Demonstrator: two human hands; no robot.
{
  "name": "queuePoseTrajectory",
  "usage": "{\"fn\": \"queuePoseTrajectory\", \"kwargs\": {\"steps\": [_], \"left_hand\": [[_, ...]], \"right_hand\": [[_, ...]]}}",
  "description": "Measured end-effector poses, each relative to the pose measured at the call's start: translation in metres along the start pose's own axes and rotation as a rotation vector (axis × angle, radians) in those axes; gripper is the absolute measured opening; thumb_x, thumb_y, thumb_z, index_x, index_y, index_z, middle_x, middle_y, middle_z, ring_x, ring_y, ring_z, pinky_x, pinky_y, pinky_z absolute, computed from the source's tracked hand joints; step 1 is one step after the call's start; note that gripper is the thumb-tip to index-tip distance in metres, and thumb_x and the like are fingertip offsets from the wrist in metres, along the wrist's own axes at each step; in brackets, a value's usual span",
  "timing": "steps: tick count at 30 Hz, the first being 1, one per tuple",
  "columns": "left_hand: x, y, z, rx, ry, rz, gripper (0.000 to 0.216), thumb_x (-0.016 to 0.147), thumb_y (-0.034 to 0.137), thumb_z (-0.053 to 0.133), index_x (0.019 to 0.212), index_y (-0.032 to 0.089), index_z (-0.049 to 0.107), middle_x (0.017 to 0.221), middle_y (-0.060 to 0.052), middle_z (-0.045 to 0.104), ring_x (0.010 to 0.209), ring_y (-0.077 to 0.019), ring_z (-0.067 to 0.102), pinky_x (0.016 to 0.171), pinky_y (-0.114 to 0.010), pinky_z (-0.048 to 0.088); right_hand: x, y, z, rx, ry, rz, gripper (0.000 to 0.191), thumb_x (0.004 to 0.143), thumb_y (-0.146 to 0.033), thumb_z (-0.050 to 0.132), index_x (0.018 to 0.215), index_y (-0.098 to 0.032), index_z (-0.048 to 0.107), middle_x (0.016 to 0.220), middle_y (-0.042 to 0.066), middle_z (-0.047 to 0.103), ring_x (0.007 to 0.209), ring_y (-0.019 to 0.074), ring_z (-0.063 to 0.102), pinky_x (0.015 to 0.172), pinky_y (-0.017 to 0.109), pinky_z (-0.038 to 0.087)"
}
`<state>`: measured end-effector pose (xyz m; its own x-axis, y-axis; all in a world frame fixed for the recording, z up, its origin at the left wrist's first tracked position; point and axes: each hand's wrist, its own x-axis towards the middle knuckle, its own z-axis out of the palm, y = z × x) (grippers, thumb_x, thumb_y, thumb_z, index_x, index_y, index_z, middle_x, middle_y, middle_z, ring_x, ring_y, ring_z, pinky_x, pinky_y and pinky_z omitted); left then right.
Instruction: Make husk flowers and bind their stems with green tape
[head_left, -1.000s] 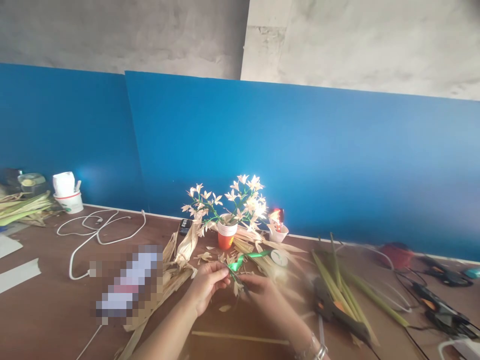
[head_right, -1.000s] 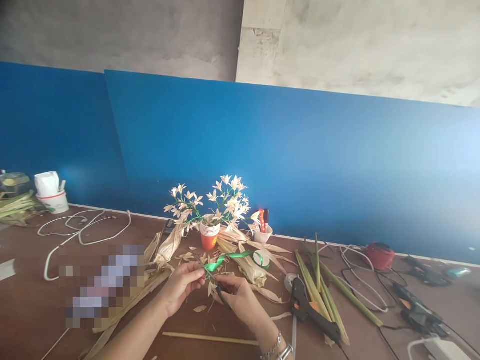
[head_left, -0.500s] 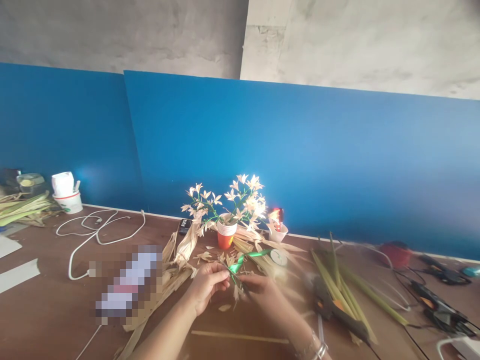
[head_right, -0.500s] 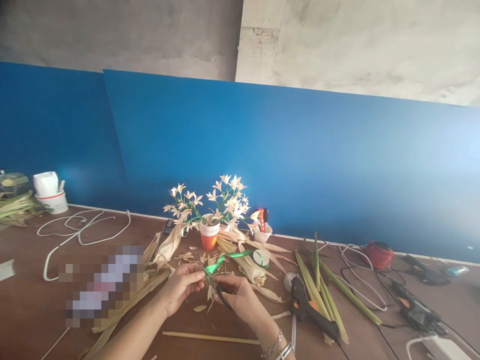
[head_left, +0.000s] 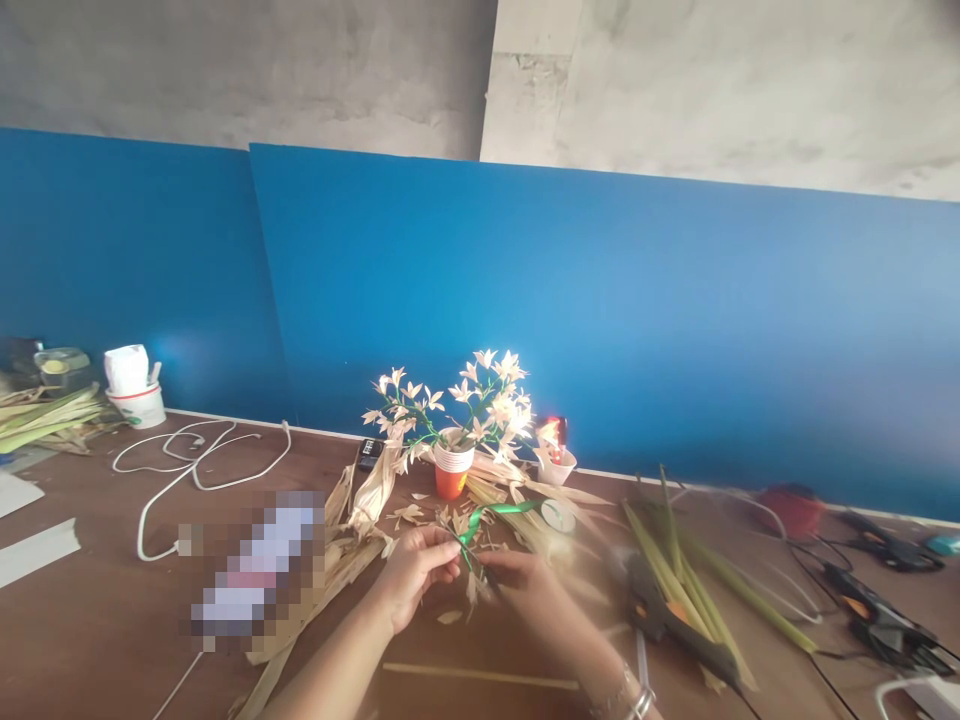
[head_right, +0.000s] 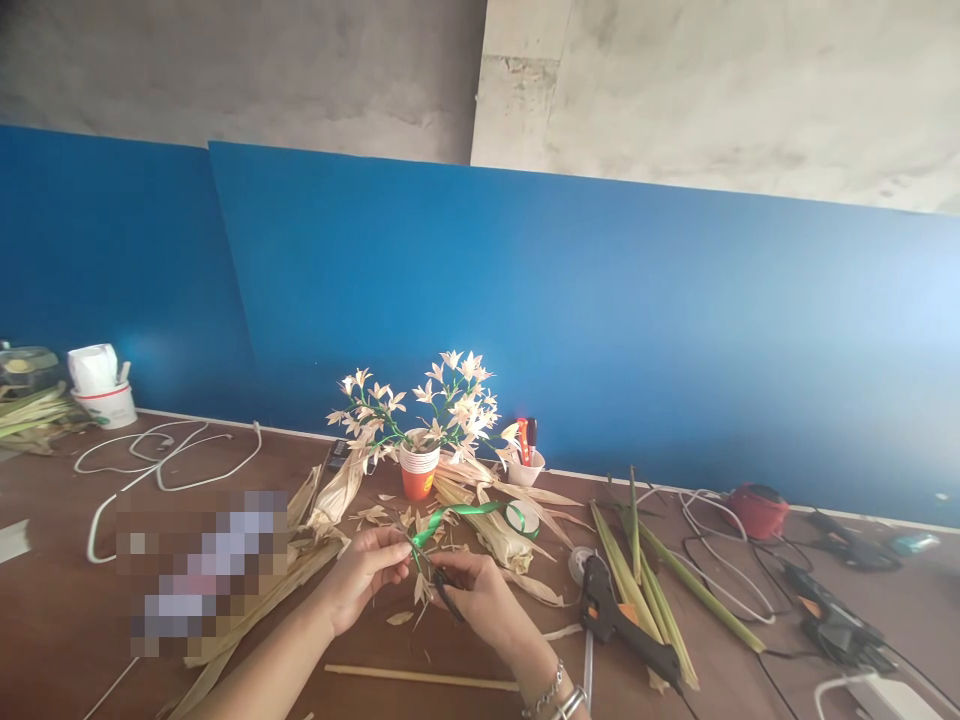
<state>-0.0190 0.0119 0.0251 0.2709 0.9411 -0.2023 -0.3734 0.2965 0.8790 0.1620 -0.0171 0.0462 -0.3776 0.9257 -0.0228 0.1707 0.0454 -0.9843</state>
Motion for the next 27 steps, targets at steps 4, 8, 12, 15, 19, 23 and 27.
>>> {"fn": "queuePoseTrajectory", "kwargs": {"steps": [4,8,12,15,19,23,27], "left_hand": [[-0.003,-0.001,0.003,0.047,0.002,0.002,0.023,0.053,0.028,0.080,0.061,0.013,0.064,0.053,0.000,0.063,0.050,-0.0097,0.055,0.052,-0.022,0.039],[-0.003,-0.002,0.004,0.056,-0.002,-0.005,0.023,0.054,0.029,0.080,0.061,0.014,0.063,0.053,0.001,0.063,0.049,-0.0099,0.054,0.052,-0.022,0.039],[-0.003,-0.001,0.003,0.051,-0.019,-0.006,0.024,0.054,0.028,0.080,0.061,0.014,0.063,0.054,0.001,0.062,0.050,-0.0098,0.054,0.052,-0.022,0.039],[-0.005,0.002,0.003,0.033,-0.028,0.011,0.023,0.055,0.027,0.079,0.062,0.014,0.061,0.055,0.002,0.061,0.051,-0.0095,0.054,0.053,-0.021,0.039],[-0.006,0.008,0.002,0.029,-0.007,0.035,0.022,0.059,0.028,0.074,0.064,0.016,0.057,0.067,-0.001,0.066,0.059,-0.0108,0.058,0.052,-0.020,0.038],[-0.005,0.008,0.001,0.076,0.002,0.049,0.018,0.062,0.027,0.067,0.065,0.018,0.052,0.069,-0.003,0.069,0.055,-0.0116,0.056,0.044,-0.019,0.028],[-0.003,0.006,0.002,0.154,0.009,0.048,0.016,0.062,0.026,0.064,0.073,0.019,0.056,0.052,0.002,0.062,0.048,-0.0111,0.049,0.047,-0.021,0.027]], "right_hand": [[0.000,-0.002,0.003,-0.043,0.008,0.001,0.041,0.070,-0.045,0.071,0.102,-0.019,0.073,0.082,0.006,0.072,0.084,0.0255,0.063,0.078,0.037,0.052],[-0.002,-0.005,0.002,-0.041,-0.004,-0.019,0.039,0.071,-0.045,0.070,0.099,-0.018,0.074,0.079,0.006,0.071,0.081,0.0246,0.063,0.075,0.036,0.052],[-0.003,-0.005,0.000,-0.028,-0.013,-0.005,0.041,0.069,-0.047,0.071,0.098,-0.019,0.074,0.084,0.007,0.071,0.082,0.0255,0.062,0.074,0.037,0.051],[-0.001,0.002,-0.003,-0.006,0.007,0.020,0.046,0.065,-0.047,0.074,0.101,-0.018,0.073,0.085,0.007,0.070,0.083,0.0253,0.062,0.076,0.037,0.051],[0.002,0.014,-0.009,0.077,0.048,0.010,0.046,0.068,-0.047,0.073,0.103,-0.018,0.069,0.086,0.007,0.069,0.080,0.0218,0.062,0.075,0.035,0.050],[0.003,0.021,-0.013,0.101,0.060,0.039,0.042,0.066,-0.048,0.074,0.095,-0.018,0.067,0.080,0.004,0.067,0.067,0.0160,0.058,0.064,0.029,0.048],[0.002,0.020,-0.009,0.034,0.038,0.056,0.043,0.066,-0.052,0.073,0.089,-0.017,0.066,0.076,0.002,0.064,0.062,0.0132,0.054,0.058,0.025,0.044]]}}
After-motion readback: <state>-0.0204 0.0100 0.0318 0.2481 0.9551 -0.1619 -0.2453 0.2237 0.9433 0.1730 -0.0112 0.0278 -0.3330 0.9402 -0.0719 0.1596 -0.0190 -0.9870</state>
